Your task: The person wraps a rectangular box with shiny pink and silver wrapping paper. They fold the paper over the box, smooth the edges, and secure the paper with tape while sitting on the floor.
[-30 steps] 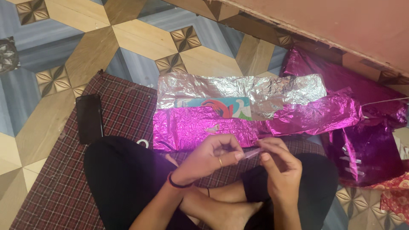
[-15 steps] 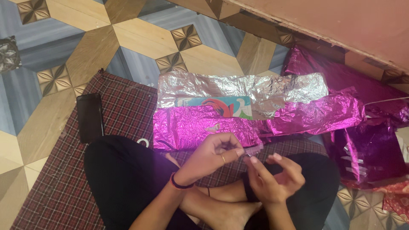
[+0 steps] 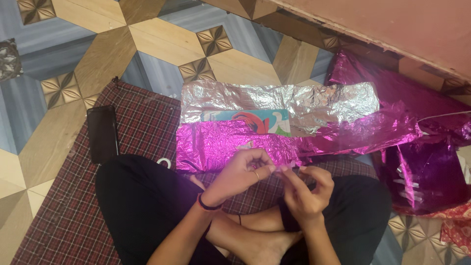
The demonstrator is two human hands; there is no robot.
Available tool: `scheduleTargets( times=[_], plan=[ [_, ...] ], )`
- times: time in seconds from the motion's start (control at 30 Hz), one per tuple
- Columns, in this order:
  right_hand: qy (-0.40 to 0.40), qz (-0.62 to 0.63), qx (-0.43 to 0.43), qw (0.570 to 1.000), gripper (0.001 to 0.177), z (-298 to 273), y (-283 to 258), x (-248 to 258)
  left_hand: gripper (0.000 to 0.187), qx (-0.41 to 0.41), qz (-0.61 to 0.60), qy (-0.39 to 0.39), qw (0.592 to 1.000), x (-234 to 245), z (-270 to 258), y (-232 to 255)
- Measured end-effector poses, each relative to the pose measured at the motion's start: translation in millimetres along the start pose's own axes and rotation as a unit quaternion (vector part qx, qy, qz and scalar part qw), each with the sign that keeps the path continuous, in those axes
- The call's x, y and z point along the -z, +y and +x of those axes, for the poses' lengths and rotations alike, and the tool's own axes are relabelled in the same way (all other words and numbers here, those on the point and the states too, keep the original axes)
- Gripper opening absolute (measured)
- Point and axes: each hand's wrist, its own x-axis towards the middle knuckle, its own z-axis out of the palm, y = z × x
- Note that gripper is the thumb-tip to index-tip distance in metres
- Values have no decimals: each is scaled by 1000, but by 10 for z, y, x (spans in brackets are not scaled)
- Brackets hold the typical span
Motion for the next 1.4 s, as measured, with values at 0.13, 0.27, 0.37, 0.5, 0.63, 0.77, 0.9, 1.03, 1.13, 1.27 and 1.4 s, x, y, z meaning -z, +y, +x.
scheduleTargets(
  times=[0.13, 0.27, 0.37, 0.5, 0.63, 0.77, 0.9, 1.03, 1.13, 1.27, 1.4],
  plan=[
    [17, 49, -65, 997, 32, 9, 3, -29, 11, 16, -21, 1, 1000, -68, 19, -35],
    [15, 132, -155, 979, 24, -16, -33, -53, 13, -4, 66, 17, 998, -65, 43, -34],
    [32, 242, -234, 941, 14, -64, 12, -92, 12, -26, 123, 37, 991, -49, 49, -36],
    [166, 424, -367, 811, 8, -129, 417, -80, 10, -56, 203, 110, 971, 93, 77, -72],
    [148, 475, -415, 762, 12, -323, 916, -66, 10, -29, 160, 141, 977, 248, 138, -168],
    [22, 534, -459, 710, 27, -627, 1081, -401, 12, -33, 153, 134, 979, 277, 196, -368],
    [-107, 601, -451, 651, 46, -746, 1051, -678, 15, -61, 188, 169, 966, 278, 310, -621],
    [-182, 624, -391, 652, 53, -662, 965, -818, 17, -29, 181, 167, 969, 308, 389, -803],
    [-204, 608, -374, 670, 56, -610, 913, -831, 19, 6, 195, 150, 969, 302, 427, -882],
    [-187, 596, -393, 675, 63, -580, 890, -822, 20, 24, 202, 138, 969, 251, 450, -939],
    [-151, 602, -432, 654, 68, -590, 921, -804, 19, 0, 192, 140, 971, 248, 460, -988]
  ],
)
